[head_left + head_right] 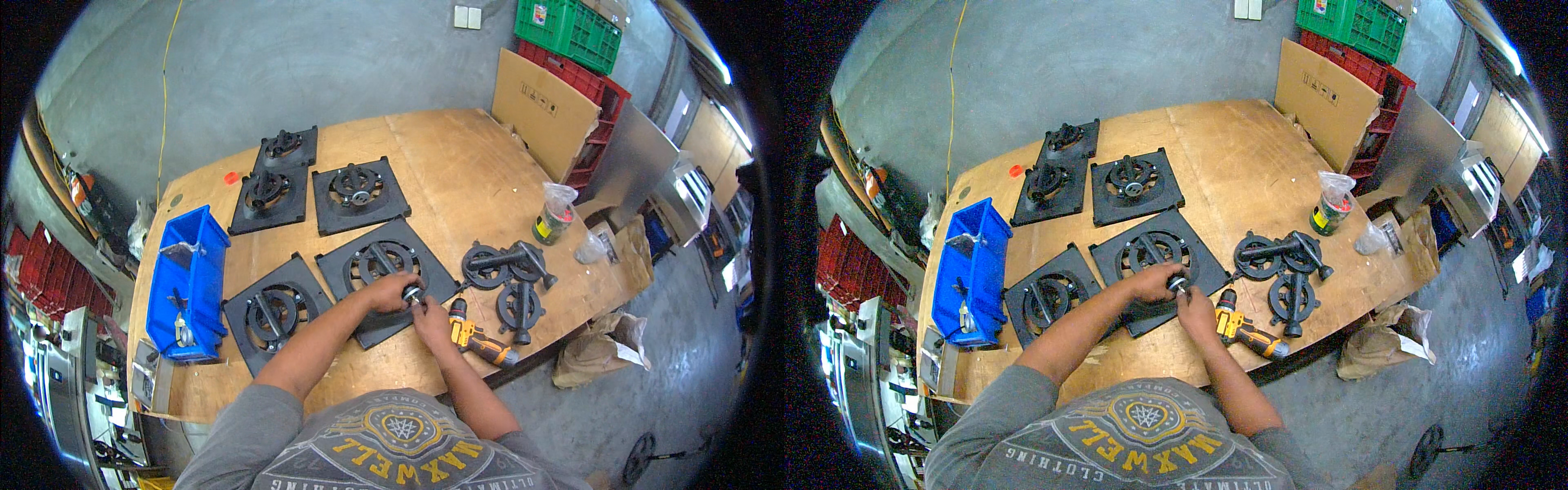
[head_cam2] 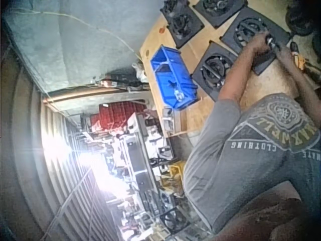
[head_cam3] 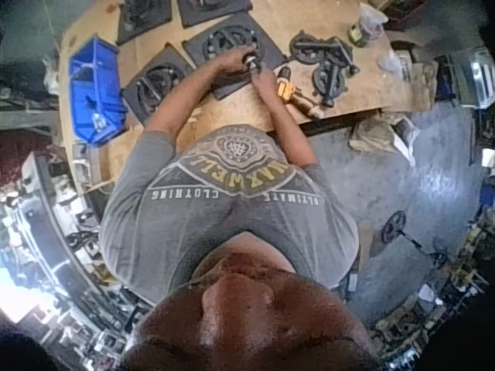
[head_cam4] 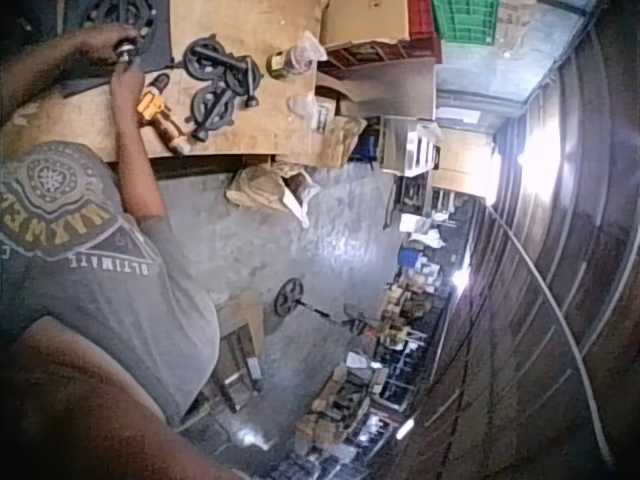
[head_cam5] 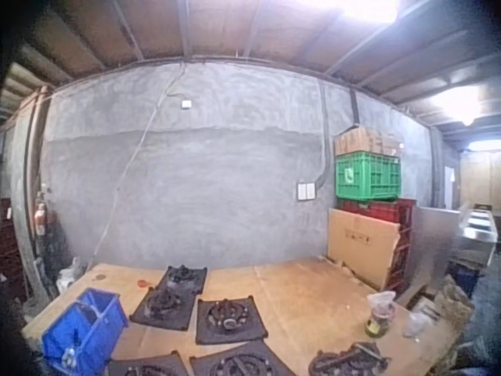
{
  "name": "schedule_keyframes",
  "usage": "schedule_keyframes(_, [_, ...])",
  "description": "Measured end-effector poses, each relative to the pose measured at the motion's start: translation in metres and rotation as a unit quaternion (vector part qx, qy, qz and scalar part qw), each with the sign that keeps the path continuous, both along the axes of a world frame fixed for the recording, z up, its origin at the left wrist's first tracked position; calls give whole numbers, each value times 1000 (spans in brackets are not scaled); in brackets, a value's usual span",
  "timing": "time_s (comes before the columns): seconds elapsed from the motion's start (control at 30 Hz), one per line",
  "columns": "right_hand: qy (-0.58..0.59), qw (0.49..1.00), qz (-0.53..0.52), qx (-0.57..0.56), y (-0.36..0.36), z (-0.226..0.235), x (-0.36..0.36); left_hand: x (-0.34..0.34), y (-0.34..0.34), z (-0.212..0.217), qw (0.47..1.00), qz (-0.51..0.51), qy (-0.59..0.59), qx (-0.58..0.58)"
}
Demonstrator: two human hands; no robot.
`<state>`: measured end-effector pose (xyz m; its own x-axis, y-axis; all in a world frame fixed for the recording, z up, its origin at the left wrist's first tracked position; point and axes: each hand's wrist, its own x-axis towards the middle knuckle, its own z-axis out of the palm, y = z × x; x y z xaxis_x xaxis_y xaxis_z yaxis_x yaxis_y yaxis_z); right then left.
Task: The person assembles several black square fan housings on a wooden workbench. They place circular fan components into the housings, insert fasteners, and tighten them using a yellow cordless drill. The person handles multiple units one at a time, moving completed units aside.
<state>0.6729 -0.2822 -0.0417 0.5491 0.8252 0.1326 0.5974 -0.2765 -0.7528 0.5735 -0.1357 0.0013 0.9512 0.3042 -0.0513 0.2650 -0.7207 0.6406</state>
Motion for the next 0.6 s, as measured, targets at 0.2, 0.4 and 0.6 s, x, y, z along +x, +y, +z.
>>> schedule_keyframes(0.2, [465, 885, -18, -26, 13, -34, 22, 6, -3, 6, 1000, -9, 1, 5])
schedule_keyframes(0.4, [-7, 999, -37, 16, -2, -10, 2, 11, 7, -15, 998, -39, -36, 21])
schedule_keyframes(0.6, [386, 921, 15, -55, 24, -32, 8, 3, 3, -1, 999, -2, 16, 36])
